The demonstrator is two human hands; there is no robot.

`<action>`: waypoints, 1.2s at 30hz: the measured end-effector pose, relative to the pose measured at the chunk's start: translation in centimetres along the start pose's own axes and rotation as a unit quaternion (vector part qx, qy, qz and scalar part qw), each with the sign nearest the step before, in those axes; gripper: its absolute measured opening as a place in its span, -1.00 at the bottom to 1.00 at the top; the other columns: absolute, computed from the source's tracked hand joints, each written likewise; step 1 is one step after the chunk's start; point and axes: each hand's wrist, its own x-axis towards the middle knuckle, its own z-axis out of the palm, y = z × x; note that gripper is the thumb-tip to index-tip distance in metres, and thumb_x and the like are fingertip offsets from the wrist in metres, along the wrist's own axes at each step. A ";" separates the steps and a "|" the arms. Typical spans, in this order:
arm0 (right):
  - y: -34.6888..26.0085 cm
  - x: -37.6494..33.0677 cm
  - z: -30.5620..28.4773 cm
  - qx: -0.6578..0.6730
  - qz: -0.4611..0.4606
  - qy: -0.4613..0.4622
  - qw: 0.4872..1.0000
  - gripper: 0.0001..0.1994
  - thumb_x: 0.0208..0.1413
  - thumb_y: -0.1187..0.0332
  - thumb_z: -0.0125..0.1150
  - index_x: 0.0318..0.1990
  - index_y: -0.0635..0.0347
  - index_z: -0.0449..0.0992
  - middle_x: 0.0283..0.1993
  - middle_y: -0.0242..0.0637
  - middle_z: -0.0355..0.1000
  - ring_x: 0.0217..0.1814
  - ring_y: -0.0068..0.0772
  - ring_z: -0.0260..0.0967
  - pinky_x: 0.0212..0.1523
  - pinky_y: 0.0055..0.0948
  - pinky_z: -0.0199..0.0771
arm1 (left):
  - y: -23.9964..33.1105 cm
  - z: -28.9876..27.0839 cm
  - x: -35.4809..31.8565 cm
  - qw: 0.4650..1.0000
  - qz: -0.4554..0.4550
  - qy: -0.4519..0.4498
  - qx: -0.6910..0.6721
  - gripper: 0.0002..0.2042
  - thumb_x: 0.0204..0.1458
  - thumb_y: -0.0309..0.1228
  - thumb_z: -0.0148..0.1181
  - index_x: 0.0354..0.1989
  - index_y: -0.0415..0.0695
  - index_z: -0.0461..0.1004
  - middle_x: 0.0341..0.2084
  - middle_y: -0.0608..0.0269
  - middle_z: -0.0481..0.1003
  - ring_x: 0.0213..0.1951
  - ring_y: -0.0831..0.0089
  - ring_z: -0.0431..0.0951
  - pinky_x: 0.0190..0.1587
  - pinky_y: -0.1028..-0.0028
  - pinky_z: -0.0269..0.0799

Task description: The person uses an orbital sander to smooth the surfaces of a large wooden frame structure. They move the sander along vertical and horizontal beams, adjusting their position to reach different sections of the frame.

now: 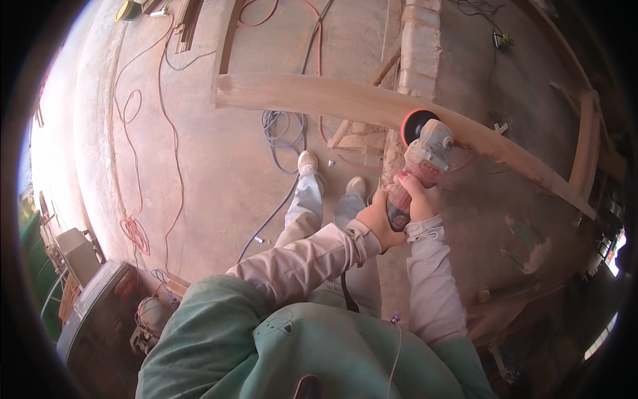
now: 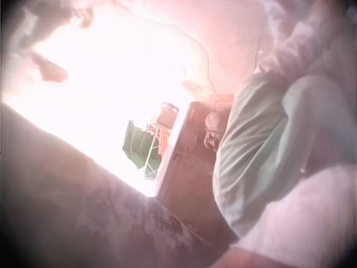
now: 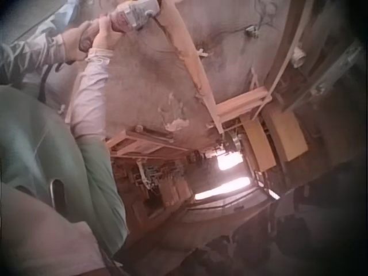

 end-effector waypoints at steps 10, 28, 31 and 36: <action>3.0 1.9 18.7 -0.161 -0.046 -0.185 0.968 -0.68 -0.11 0.50 0.30 -0.15 0.35 0.43 -0.30 -0.29 0.48 -0.30 -0.46 0.52 -0.32 -0.50 0.52 | -7.1 -11.7 -4.0 0.959 -0.010 0.193 -0.207 -0.22 -0.36 -0.18 0.52 0.03 -0.24 0.20 -0.12 0.06 0.44 -0.05 0.36 0.47 -0.01 0.38 0.37; 2.9 0.2 28.2 -0.219 -0.027 -0.246 0.944 -0.63 -0.20 0.46 0.37 -0.17 0.30 0.42 -0.30 -0.34 0.47 -0.36 -0.57 0.43 -0.31 -0.53 0.46 | -9.8 -16.9 -6.0 0.917 -0.015 0.283 -0.279 -0.26 -0.33 -0.11 0.47 -0.06 -0.23 0.17 -0.28 -0.06 0.50 -0.19 0.11 0.56 -0.15 0.29 0.45; 2.1 0.2 26.8 -0.176 0.003 -0.226 0.958 -0.69 -0.17 0.50 0.33 -0.20 0.30 0.43 -0.35 -0.38 0.46 -0.40 -0.58 0.42 -0.33 -0.54 0.46 | -8.6 -17.7 -6.4 0.944 -0.060 0.211 -0.245 -0.24 -0.36 -0.09 0.50 -0.06 -0.23 0.20 -0.24 -0.04 0.50 -0.15 0.19 0.56 -0.11 0.33 0.44; 2.6 0.7 27.6 -0.160 -0.002 -0.252 0.954 -0.62 -0.22 0.44 0.40 -0.20 0.32 0.43 -0.30 -0.31 0.47 -0.35 -0.53 0.44 -0.29 -0.50 0.48 | -9.3 -17.6 -5.9 0.929 -0.003 0.277 -0.247 -0.29 -0.33 -0.15 0.49 -0.07 -0.24 0.22 -0.22 0.03 0.50 -0.14 0.26 0.54 -0.09 0.34 0.42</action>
